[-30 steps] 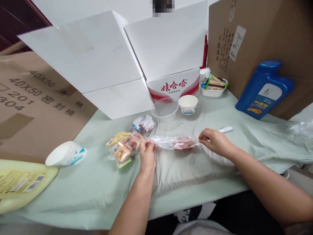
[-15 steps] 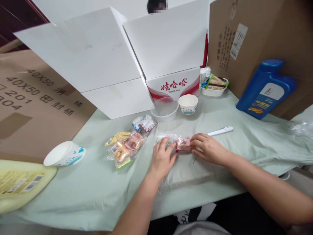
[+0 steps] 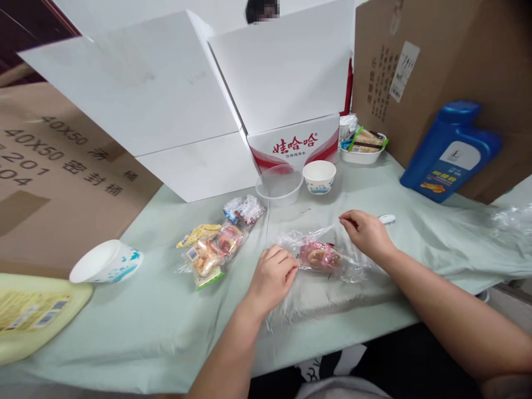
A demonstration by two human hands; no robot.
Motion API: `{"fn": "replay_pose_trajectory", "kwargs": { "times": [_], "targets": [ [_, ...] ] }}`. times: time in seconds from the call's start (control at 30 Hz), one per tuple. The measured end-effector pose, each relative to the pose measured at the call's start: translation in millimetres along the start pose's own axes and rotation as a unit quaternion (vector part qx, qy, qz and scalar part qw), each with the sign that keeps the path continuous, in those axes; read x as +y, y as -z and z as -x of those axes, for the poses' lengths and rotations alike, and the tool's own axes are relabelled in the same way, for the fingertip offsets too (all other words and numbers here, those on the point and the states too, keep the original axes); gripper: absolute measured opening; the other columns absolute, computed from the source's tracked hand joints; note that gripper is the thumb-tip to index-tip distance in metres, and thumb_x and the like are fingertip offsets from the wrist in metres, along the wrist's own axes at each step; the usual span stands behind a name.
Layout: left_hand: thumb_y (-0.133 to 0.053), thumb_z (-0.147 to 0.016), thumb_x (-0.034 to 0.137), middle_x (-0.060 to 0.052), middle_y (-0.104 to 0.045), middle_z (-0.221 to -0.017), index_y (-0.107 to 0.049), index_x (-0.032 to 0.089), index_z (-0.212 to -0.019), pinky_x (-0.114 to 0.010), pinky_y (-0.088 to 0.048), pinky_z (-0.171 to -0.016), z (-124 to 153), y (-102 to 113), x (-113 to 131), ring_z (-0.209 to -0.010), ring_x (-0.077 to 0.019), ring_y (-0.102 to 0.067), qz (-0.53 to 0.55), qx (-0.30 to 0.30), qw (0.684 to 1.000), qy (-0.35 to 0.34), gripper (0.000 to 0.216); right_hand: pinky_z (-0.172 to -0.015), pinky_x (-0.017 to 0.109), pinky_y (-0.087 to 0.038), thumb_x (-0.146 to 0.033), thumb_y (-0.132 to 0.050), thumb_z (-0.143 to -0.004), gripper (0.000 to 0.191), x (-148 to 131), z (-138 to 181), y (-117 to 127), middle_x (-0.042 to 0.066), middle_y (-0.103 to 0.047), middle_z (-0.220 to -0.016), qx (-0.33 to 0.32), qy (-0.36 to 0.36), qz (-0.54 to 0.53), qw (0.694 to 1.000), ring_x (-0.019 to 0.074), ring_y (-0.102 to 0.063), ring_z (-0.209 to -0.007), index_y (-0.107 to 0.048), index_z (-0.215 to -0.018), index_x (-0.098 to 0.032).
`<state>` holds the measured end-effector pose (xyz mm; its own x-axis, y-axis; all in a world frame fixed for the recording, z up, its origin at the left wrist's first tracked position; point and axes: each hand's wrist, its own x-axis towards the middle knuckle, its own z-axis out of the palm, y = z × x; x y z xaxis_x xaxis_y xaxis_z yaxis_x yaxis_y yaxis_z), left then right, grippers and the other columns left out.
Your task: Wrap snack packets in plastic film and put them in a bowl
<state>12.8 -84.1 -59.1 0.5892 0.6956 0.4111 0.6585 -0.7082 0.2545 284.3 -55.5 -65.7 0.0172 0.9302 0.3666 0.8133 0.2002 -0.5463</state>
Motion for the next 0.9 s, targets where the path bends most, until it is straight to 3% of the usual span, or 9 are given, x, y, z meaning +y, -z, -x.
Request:
{"fn": "replay_pose_trajectory", "kwargs": {
  "times": [0.07,0.13,0.27,0.4,0.53,0.63,0.73,0.83,0.9],
  "targets": [
    [-0.059,-0.083,0.013,-0.002,-0.063,-0.073,-0.063,0.02,-0.074,-0.034,-0.046,-0.071,2.9,7.6,6.1,-0.078,-0.0195,-0.057,-0.011,-0.058,0.998,0.003,0.012,-0.078,0.037,-0.048,-0.024,-0.046,-0.09,0.018,0.2,-0.7,2.2,0.008,-0.068,-0.091,0.039,0.02,0.008,0.999,0.0243,-0.062,-0.089,-0.064,-0.092,-0.021],
    [-0.06,-0.084,0.018,-0.002,-0.062,-0.072,-0.062,0.02,-0.072,-0.034,-0.047,-0.069,5.2,11.5,13.6,-0.075,-0.0187,-0.057,0.001,-0.056,0.998,0.002,0.012,-0.083,0.039,-0.047,-0.024,-0.045,-0.091,0.019,-5.1,1.8,4.8,0.01,-0.067,-0.094,0.059,0.071,-0.009,0.996,0.0254,-0.061,-0.093,-0.063,-0.096,-0.021],
    [-0.051,-0.091,0.019,-0.005,-0.066,-0.087,-0.064,0.02,-0.09,-0.035,-0.05,-0.078,4.7,5.8,24.5,-0.085,-0.0185,-0.061,0.074,0.011,0.996,-0.048,0.013,-0.074,0.032,-0.048,-0.027,-0.049,-0.091,0.016,-21.0,11.1,3.4,0.007,-0.068,-0.09,-0.064,0.115,-0.037,0.991,0.0204,-0.062,-0.08,-0.064,-0.096,-0.022],
    [-0.043,-0.092,0.013,-0.009,-0.066,-0.115,-0.061,0.019,-0.113,-0.042,-0.049,-0.096,1.1,-14.3,16.5,-0.115,-0.0233,-0.058,0.052,0.019,0.997,-0.047,0.028,-0.079,0.034,-0.048,-0.029,-0.05,-0.091,0.021,-25.9,12.8,-7.1,0.009,-0.069,-0.095,-0.19,0.089,-0.012,0.978,0.0229,-0.064,-0.088,-0.066,-0.097,-0.019],
    [-0.04,-0.095,0.018,-0.014,-0.054,-0.137,-0.048,0.019,-0.135,-0.046,-0.048,-0.101,0.6,-29.8,2.1,-0.125,-0.0259,-0.052,0.009,0.006,1.0,0.007,0.04,-0.078,0.034,-0.051,-0.021,-0.037,-0.093,0.031,-20.8,8.6,-14.4,0.007,-0.071,-0.094,-0.177,-0.002,-0.1,0.979,0.0194,-0.066,-0.082,-0.068,-0.097,-0.019],
    [-0.038,-0.096,0.019,-0.013,-0.047,-0.145,-0.036,0.02,-0.145,-0.042,-0.049,-0.1,2.1,-34.0,-0.8,-0.125,-0.0245,-0.052,-0.002,-0.01,1.0,0.017,0.048,-0.071,0.031,-0.053,-0.015,-0.041,-0.087,0.03,-17.8,7.7,-16.4,0.004,-0.072,-0.091,-0.188,-0.042,-0.156,0.969,0.0165,-0.065,-0.072,-0.068,-0.098,-0.02],
    [-0.037,-0.094,0.012,-0.011,-0.054,-0.136,-0.035,0.023,-0.146,-0.039,-0.051,-0.094,2.0,-36.6,0.5,-0.115,-0.0227,-0.058,-0.023,-0.024,0.999,0.004,0.053,-0.084,0.036,-0.051,-0.021,-0.057,-0.079,0.028,-19.6,11.9,-18.7,0.008,-0.069,-0.105,-0.219,0.063,-0.16,0.96,0.0217,-0.064,-0.095,-0.067,-0.105,-0.019],
    [-0.042,-0.092,0.011,-0.008,-0.067,-0.102,-0.054,0.022,-0.13,-0.037,-0.053,-0.081,-0.9,-34.2,2.0,-0.092,-0.0215,-0.062,-0.043,-0.031,0.999,-0.011,0.042,-0.1,0.047,-0.042,-0.028,-0.075,-0.066,0.059,-23.6,19.4,-22.9,0.016,-0.058,-0.127,-0.216,0.16,-0.105,0.957,0.0307,-0.05,-0.121,-0.059,-0.123,-0.018],
    [-0.047,-0.091,0.012,-0.006,-0.066,-0.083,-0.067,0.02,-0.107,-0.036,-0.052,-0.075,-1.7,-25.1,4.1,-0.083,-0.0213,-0.059,-0.05,-0.025,0.998,-0.015,0.027,-0.103,0.051,-0.038,-0.03,-0.078,-0.064,0.074,-25.3,23.2,-25.2,0.017,-0.051,-0.134,-0.214,0.167,-0.069,0.96,0.0331,-0.045,-0.126,-0.052,-0.132,-0.018]
  ]
}}
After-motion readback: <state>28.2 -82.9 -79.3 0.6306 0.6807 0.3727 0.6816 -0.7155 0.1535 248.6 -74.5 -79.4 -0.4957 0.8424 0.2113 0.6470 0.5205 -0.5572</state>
